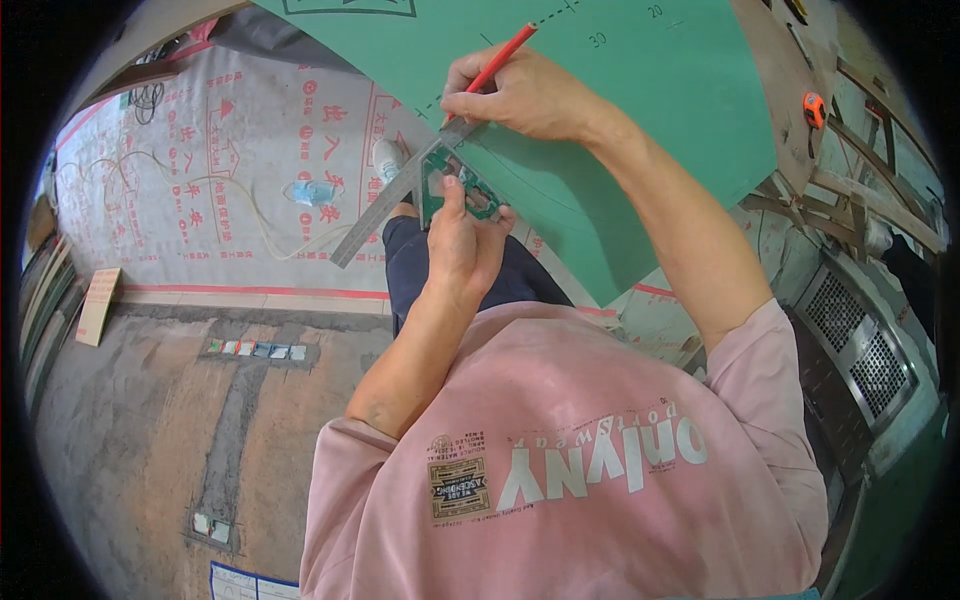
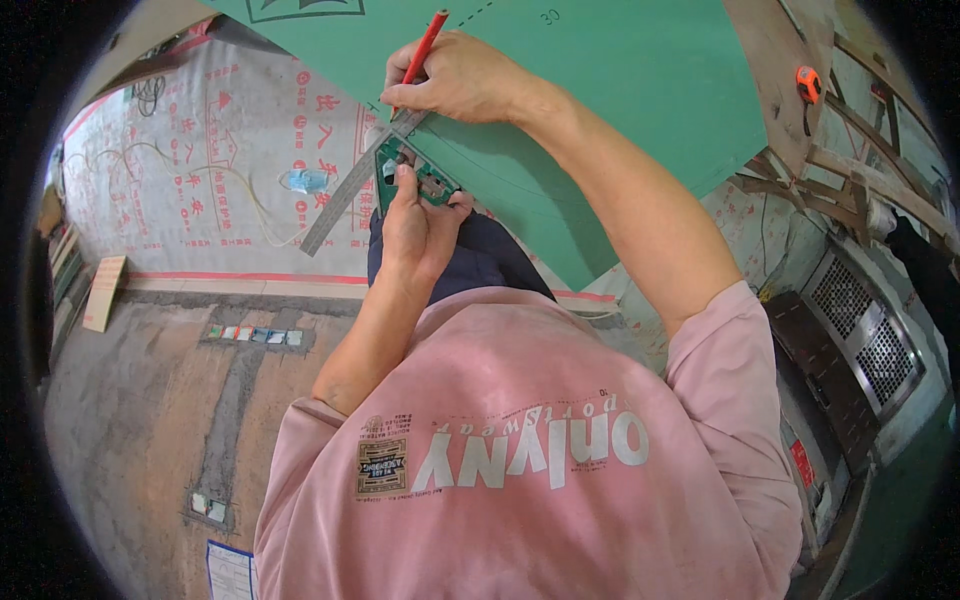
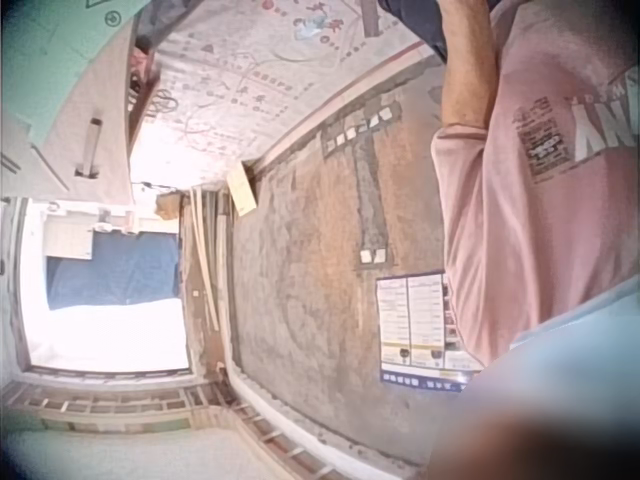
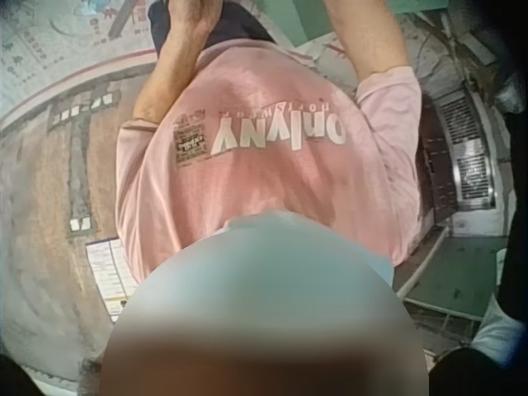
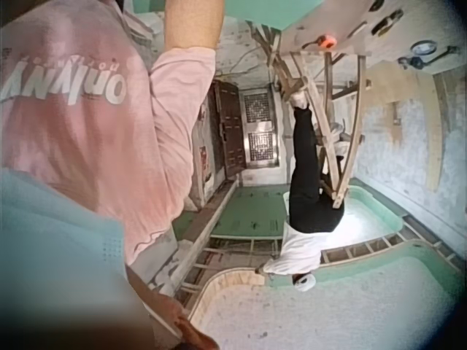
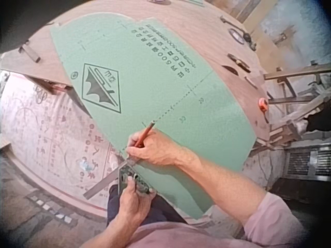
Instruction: Marking a curve on a moisture-resistant drywall sheet with a combination square and cutting it with an electric jigsaw.
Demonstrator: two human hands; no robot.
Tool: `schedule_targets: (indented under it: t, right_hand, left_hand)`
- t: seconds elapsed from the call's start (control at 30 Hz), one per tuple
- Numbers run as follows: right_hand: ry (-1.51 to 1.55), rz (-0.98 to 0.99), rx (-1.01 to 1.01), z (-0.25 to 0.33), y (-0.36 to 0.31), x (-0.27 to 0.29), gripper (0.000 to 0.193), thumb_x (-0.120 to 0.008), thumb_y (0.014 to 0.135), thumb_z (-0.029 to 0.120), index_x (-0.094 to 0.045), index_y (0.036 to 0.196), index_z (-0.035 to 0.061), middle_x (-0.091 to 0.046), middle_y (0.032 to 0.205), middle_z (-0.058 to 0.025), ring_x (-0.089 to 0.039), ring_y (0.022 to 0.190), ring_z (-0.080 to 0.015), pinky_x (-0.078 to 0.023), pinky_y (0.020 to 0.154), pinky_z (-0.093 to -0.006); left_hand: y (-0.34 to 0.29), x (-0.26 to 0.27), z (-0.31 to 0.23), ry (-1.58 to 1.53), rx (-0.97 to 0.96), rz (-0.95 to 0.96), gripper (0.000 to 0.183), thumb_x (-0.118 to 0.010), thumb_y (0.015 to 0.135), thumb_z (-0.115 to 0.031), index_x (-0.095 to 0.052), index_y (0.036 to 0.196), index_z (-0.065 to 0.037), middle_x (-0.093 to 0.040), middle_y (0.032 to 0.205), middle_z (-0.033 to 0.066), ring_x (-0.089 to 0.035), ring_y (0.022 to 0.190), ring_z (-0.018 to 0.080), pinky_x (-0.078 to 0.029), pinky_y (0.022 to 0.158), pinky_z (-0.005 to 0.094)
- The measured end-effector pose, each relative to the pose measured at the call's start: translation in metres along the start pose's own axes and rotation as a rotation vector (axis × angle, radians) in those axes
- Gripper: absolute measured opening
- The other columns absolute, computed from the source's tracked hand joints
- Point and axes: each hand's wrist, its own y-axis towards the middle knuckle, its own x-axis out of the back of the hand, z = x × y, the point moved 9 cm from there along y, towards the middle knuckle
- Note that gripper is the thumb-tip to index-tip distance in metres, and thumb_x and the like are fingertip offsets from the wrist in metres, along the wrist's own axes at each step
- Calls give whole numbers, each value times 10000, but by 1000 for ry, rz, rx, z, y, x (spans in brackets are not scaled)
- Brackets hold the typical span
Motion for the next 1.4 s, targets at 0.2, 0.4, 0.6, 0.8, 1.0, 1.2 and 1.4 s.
schedule_targets:
  t: [0.2, 0.4, 0.6, 0.8, 1.0, 1.2, 1.4]
  right_hand:
    - [-140, -19, 95, 14, 1, -3, 239, -650, 859, 272, -687, 857, 36, -675, 761, -56, -619, 718, -150, -485, 707, -294]
    - [-264, -52, 141, 17, 1, 11, 249, -640, 854, 273, -672, 848, 26, -653, 746, -71, -597, 703, -176, -469, 686, -316]
    - [-251, -36, 154, 20, 1, 3, 256, -637, 852, 273, -659, 842, 18, -640, 749, -79, -591, 705, -192, -464, 677, -320]
    - [-250, -34, 102, 22, 1, 5, 251, -634, 847, 266, -656, 842, 16, -641, 747, -90, -598, 709, -200, -470, 677, -324]
    - [-213, -36, 116, 20, 0, 4, 241, -634, 847, 261, -659, 846, 21, -648, 749, -86, -603, 701, -199, -472, 673, -329]
    - [-220, -8, 90, 17, -1, -12, 242, -633, 854, 266, -661, 860, 26, -655, 770, -89, -607, 708, -200, -478, 680, -323]
    - [-205, -27, 52, 17, -2, -2, 261, -622, 863, 279, -645, 859, 19, -638, 762, -103, -597, 707, -231, -471, 676, -339]
  left_hand:
    - [3, 1, 1, 6, -2, 46, 311, -323, 1085, -364, -481, 1273, -173, -568, 1230, -27, -505, 1017, 128, -408, 782, 319]
    - [2, 4, 0, 17, -26, -34, 316, -329, 1084, -359, -492, 1277, -168, -581, 1214, -14, -508, 1011, 132, -398, 784, 320]
    - [3, 6, 1, 5, -18, -30, 324, -331, 1085, -354, -486, 1285, -153, -581, 1209, -8, -505, 1003, 141, -396, 781, 317]
    - [4, 7, 1, 8, -28, -26, 331, -326, 1086, -352, -472, 1304, -150, -574, 1219, -3, -503, 1003, 142, -398, 773, 315]
    - [4, 9, 2, 7, -41, -45, 319, -341, 1084, -345, -482, 1295, -151, -579, 1202, -3, -508, 997, 142, -397, 770, 322]
    - [6, 15, 4, -7, -34, -48, 310, -361, 1081, -338, -485, 1292, -148, -585, 1199, -4, -511, 996, 141, -393, 782, 335]
    - [7, 11, 3, 8, -58, -24, 310, -351, 1082, -340, -487, 1291, -155, -583, 1199, -8, -509, 993, 137, -390, 776, 330]
